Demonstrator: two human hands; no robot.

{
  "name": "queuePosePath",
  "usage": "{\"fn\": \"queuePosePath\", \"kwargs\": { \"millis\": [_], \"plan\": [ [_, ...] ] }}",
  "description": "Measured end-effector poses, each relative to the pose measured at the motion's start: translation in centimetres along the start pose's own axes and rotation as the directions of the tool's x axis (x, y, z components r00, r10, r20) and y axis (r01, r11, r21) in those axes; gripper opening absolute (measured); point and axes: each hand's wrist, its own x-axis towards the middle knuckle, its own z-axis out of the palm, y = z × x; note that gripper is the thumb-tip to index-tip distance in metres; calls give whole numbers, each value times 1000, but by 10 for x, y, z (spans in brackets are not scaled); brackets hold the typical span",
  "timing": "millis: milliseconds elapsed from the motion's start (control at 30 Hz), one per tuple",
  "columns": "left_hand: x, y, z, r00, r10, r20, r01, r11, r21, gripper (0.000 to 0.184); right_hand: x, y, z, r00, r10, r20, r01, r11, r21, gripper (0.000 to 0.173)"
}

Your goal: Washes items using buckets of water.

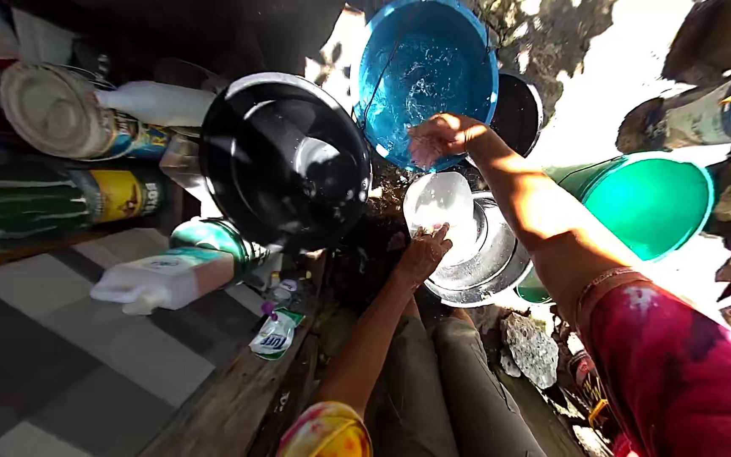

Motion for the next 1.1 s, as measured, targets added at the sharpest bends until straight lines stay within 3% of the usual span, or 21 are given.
{"fn": "queuePosePath", "kwargs": {
  "millis": [67,133,200,233,267,333,400,467,533,600,700,767,900,1000,1100],
  "plan": [
    [3,-1,-8,1000,-24,2,24,1000,1,24,-54,-10,20,983,-28,181,39,998,-56,37],
    [9,3,-13,995,-99,14,100,993,-61,25,-106,-3,45,963,-43,266,103,971,-217,26],
    [16,15,-16,968,-248,-23,229,924,-306,29,-152,17,63,956,-155,249,248,880,-405,20],
    [19,25,-18,957,-289,-24,261,894,-364,30,-172,35,69,945,-284,163,328,818,-472,19],
    [21,36,-22,958,-286,4,273,912,-307,29,-188,55,73,909,-414,42,378,780,-499,18],
    [23,57,-25,975,-185,121,202,969,-141,28,-210,94,78,824,-510,-247,394,829,-397,17],
    [19,67,-18,956,-78,284,119,984,-129,34,-234,124,89,781,-304,-546,290,950,-115,24],
    [16,65,-2,961,-79,264,120,983,-142,36,-254,159,102,664,-89,-742,256,960,113,24],
    [17,58,15,974,-156,164,171,982,-84,36,-264,195,116,599,31,-800,225,953,205,22],
    [14,71,24,952,-207,225,228,971,-71,38,-269,220,126,609,88,-788,108,975,193,20],
    [6,110,36,857,-218,467,199,976,91,32,-277,251,143,660,56,-749,-90,996,-5,47],
    [8,130,44,863,-279,421,290,956,39,36,-285,264,144,698,45,-714,-222,962,-157,55],
    [4,159,67,904,-226,362,307,933,-186,40,-314,285,140,741,140,-657,-379,894,-238,39],
    [-1,171,79,910,-213,356,350,855,-382,38,-341,284,124,788,197,-584,-387,896,-219,37],
    [2,184,70,861,-252,442,470,726,-502,33,-358,279,106,858,198,-473,-268,960,-85,36]
  ]
}}
